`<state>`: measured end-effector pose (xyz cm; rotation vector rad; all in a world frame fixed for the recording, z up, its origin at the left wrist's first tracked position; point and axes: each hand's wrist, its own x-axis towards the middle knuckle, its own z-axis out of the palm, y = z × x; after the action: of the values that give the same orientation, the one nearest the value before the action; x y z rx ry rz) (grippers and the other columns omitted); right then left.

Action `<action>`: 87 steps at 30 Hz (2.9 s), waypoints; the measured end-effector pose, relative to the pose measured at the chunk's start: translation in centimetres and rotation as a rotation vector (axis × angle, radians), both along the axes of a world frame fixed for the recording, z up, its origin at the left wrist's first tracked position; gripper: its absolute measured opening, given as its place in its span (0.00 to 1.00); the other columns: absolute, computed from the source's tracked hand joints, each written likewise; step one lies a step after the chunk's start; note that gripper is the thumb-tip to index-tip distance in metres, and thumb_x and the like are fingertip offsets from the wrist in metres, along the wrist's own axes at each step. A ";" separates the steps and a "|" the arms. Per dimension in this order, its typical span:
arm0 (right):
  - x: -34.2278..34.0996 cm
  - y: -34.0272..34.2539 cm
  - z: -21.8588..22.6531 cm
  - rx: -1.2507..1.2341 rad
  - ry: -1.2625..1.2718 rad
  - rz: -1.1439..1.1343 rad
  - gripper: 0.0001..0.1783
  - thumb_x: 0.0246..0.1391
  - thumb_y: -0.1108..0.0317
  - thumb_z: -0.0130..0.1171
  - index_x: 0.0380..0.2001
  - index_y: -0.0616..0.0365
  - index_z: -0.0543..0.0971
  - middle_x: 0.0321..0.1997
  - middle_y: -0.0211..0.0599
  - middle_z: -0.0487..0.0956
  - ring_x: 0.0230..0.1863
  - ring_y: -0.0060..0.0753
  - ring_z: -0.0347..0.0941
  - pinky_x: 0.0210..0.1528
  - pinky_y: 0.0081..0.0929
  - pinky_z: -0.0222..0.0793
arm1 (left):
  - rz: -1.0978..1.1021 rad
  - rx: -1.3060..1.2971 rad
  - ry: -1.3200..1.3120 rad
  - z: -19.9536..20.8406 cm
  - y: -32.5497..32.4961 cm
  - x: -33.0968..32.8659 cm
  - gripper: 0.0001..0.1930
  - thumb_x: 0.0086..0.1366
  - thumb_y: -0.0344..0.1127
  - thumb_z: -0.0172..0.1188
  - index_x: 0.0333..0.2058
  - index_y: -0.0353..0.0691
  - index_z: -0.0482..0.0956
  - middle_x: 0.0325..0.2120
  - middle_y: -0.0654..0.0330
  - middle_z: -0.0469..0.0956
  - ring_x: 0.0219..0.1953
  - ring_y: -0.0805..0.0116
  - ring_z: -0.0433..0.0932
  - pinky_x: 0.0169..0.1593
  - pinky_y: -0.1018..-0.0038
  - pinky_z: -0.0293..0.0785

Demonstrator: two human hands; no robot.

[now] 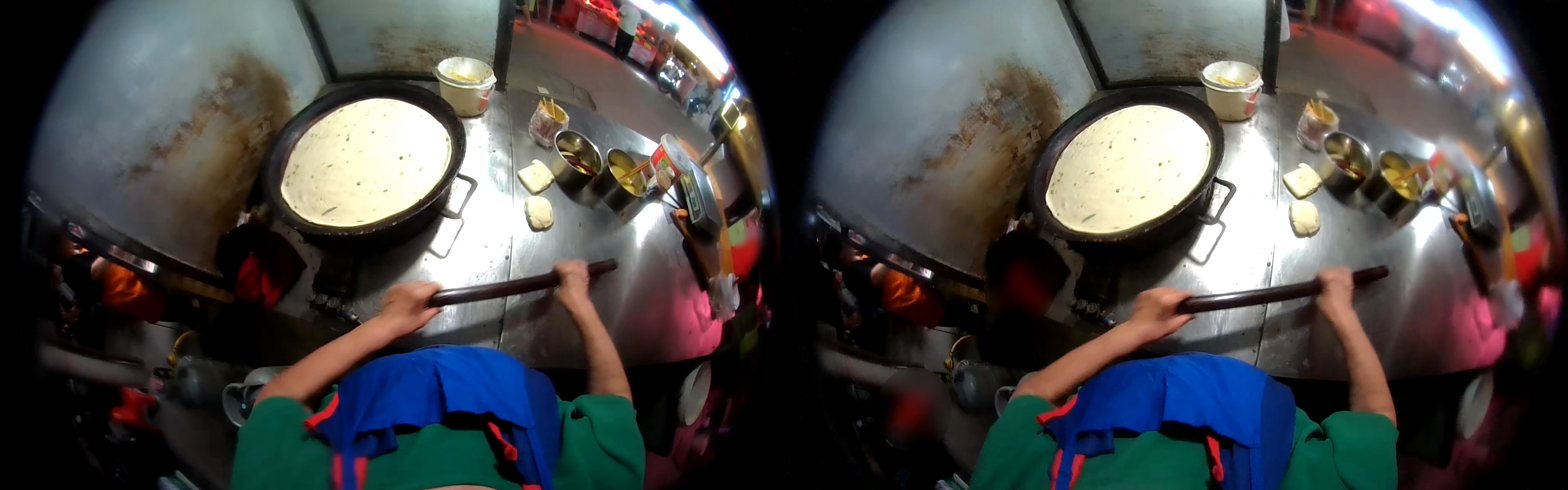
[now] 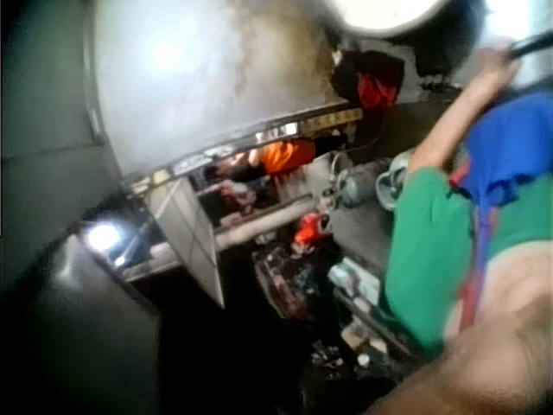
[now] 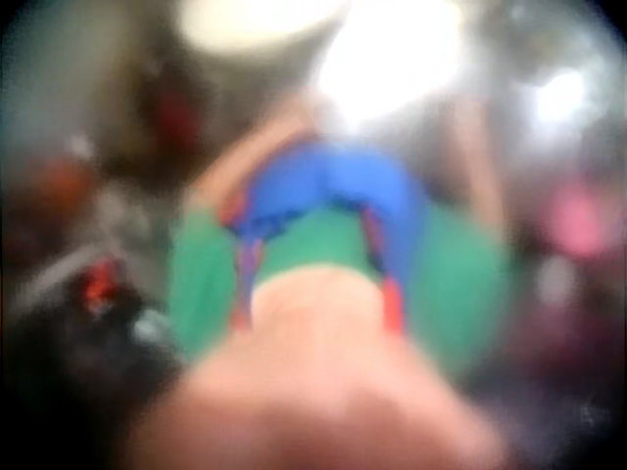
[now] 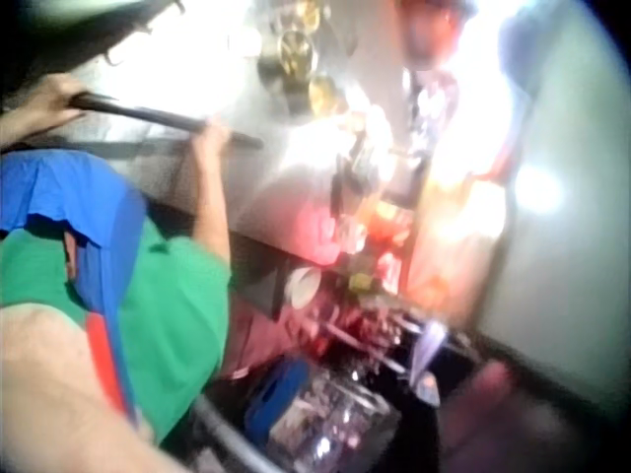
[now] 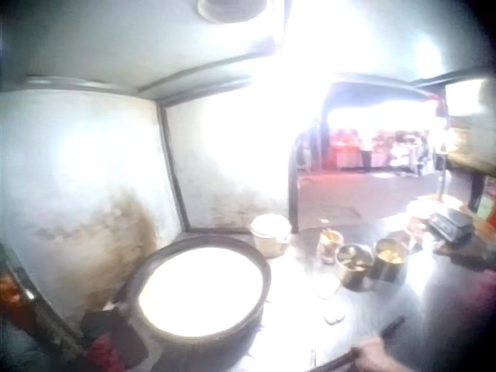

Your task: The person rolls out a large, thin sheet of dough on a metal countertop using a long rolling pin. They then transfer the dough onto a large, round, flat griddle to cook. The person uses a wooden spatula to flip the crepe and presses it down with their hands. They also handle smaller dough pieces and a plastic bag containing ingredients.

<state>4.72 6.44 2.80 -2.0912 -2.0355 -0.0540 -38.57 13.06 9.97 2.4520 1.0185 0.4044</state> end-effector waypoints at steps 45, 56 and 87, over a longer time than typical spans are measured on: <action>15.9 7.2 -1.5 0.346 -0.037 -0.990 0.29 0.56 0.68 0.63 0.61 0.62 0.72 0.64 0.65 0.71 0.61 0.65 0.70 0.65 0.51 0.64 | 0.491 0.314 -0.031 -1.0 40.1 -15.8 0.29 0.60 0.40 0.71 0.58 0.32 0.77 0.53 0.42 0.79 0.56 0.45 0.79 0.61 0.60 0.74; -14.6 32.9 15.3 0.527 0.188 0.299 0.27 0.59 0.69 0.65 0.62 0.59 0.76 0.71 0.53 0.69 0.70 0.53 0.67 0.72 0.42 0.62 | 0.572 0.265 0.182 -2.2 44.3 -14.3 0.39 0.71 0.53 0.57 0.71 0.34 0.58 0.72 0.47 0.58 0.76 0.53 0.50 0.76 0.56 0.43; -23.6 46.7 6.0 0.249 0.239 0.330 0.36 0.69 0.46 0.48 0.72 0.53 0.62 0.79 0.57 0.53 0.76 0.64 0.52 0.76 0.58 0.46 | -0.357 0.242 0.421 3.5 33.6 -8.2 0.37 0.68 0.45 0.57 0.73 0.43 0.58 0.74 0.42 0.52 0.77 0.42 0.45 0.77 0.46 0.34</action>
<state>-18.83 53.15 8.76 -1.5200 -2.0751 -0.0016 -46.82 46.67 13.47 2.9428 0.6840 -0.1206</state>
